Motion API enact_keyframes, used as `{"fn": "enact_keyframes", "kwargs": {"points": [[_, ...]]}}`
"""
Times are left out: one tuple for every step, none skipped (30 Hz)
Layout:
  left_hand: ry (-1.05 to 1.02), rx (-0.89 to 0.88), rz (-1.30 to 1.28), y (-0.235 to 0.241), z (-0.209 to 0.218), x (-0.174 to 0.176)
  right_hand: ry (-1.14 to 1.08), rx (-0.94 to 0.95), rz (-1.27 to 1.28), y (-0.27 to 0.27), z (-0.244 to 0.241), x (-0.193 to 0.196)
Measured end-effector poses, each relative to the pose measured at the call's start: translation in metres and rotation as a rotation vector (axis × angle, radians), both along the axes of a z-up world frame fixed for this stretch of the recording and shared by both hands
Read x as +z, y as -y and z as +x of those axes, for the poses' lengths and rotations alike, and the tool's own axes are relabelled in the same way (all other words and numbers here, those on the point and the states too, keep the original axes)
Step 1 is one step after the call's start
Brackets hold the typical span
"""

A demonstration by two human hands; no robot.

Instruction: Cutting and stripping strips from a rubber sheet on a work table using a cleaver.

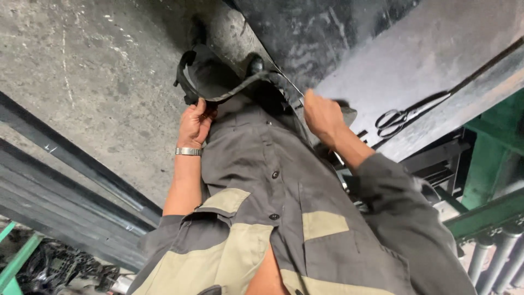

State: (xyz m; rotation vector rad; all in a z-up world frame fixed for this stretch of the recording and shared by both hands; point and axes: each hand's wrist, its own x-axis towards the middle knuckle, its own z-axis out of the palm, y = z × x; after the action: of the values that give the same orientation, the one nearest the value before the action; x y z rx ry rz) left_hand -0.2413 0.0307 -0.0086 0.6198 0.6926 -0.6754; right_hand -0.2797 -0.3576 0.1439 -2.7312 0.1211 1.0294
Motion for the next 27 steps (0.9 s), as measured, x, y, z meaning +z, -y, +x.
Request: {"fn": "enact_keyframes", "kwargs": {"points": [[-0.007, -0.009, 0.005, 0.006, 0.0, 0.011, -0.007, -0.009, 0.005, -0.005, 0.014, -0.005], [-0.009, -0.015, 0.057, 0.007, -0.001, 0.025, 0.032, -0.022, 0.019, -0.015, 0.025, -0.008], [-0.011, -0.022, 0.108, 0.008, -0.002, 0.04, 0.072, -0.036, 0.031, -0.025, 0.036, -0.011], [-0.003, -0.027, 0.112, 0.008, -0.008, 0.041, 0.08, -0.042, 0.035, -0.027, 0.038, -0.03], [-0.001, -0.026, 0.091, 0.007, -0.013, 0.044, 0.034, -0.048, -0.001, -0.028, 0.041, -0.048], [0.0, -0.04, 0.061, 0.007, -0.013, 0.046, -0.014, -0.069, -0.046, -0.03, 0.045, -0.063], [0.008, -0.059, 0.056, 0.004, -0.015, 0.056, -0.007, -0.089, -0.051, -0.031, 0.041, -0.055], [0.05, -0.049, 0.055, 0.008, -0.013, 0.059, 0.032, -0.062, -0.037, -0.025, 0.044, -0.05], [0.091, -0.038, 0.054, 0.011, -0.009, 0.06, 0.07, -0.033, -0.024, -0.02, 0.049, -0.045], [0.094, -0.037, 0.045, 0.008, -0.011, 0.043, 0.073, -0.033, -0.033, -0.014, 0.04, -0.035], [0.09, -0.029, 0.033, 0.004, -0.011, 0.023, 0.042, -0.062, -0.029, -0.009, 0.031, -0.028], [0.058, -0.021, 0.042, -0.012, -0.029, 0.012, -0.018, -0.09, -0.007, -0.015, 0.009, -0.018], [0.032, -0.022, 0.052, -0.017, -0.029, 0.019, -0.045, -0.089, 0.002, -0.015, -0.008, -0.007], [0.027, -0.019, 0.055, -0.013, -0.026, 0.021, -0.045, -0.08, -0.012, -0.008, -0.02, 0.006], [0.023, -0.016, 0.057, -0.009, -0.022, 0.023, -0.046, -0.07, -0.025, -0.001, -0.031, 0.021], [0.025, -0.003, 0.055, -0.007, -0.022, 0.028, -0.043, -0.058, -0.028, -0.002, -0.027, 0.016], [-0.013, -0.003, 0.043, -0.004, -0.021, 0.033, -0.052, -0.048, -0.036, -0.002, -0.022, 0.013], [-0.047, -0.013, 0.033, -0.004, -0.016, 0.039, -0.057, -0.049, -0.041, -0.005, -0.018, 0.009], [-0.039, -0.011, 0.034, -0.005, -0.01, 0.042, -0.049, -0.047, -0.041, -0.011, -0.003, -0.001], [-0.028, -0.03, 0.037, -0.008, -0.009, 0.047, -0.069, -0.067, -0.035, -0.019, 0.003, -0.007], [-0.017, -0.048, 0.04, -0.009, -0.008, 0.051, -0.089, -0.088, -0.029, -0.026, 0.008, -0.013], [-0.013, -0.053, 0.031, -0.012, -0.009, 0.041, -0.085, -0.093, -0.038, -0.022, 0.015, -0.02], [-0.019, -0.041, 0.025, -0.015, -0.011, 0.03, -0.081, -0.095, -0.053, -0.018, 0.023, -0.027], [-0.036, -0.031, 0.032, -0.026, -0.017, 0.024, -0.088, -0.098, -0.056, -0.021, 0.026, -0.035], [-0.041, -0.037, 0.036, -0.028, -0.016, 0.025, -0.094, -0.104, -0.053, -0.025, 0.021, -0.029], [-0.061, -0.02, 0.03, -0.028, -0.015, 0.026, -0.076, -0.102, -0.052, -0.027, 0.016, -0.022], [-0.082, -0.003, 0.025, -0.028, -0.013, 0.027, -0.059, -0.1, -0.052, -0.03, 0.012, -0.015]]}}
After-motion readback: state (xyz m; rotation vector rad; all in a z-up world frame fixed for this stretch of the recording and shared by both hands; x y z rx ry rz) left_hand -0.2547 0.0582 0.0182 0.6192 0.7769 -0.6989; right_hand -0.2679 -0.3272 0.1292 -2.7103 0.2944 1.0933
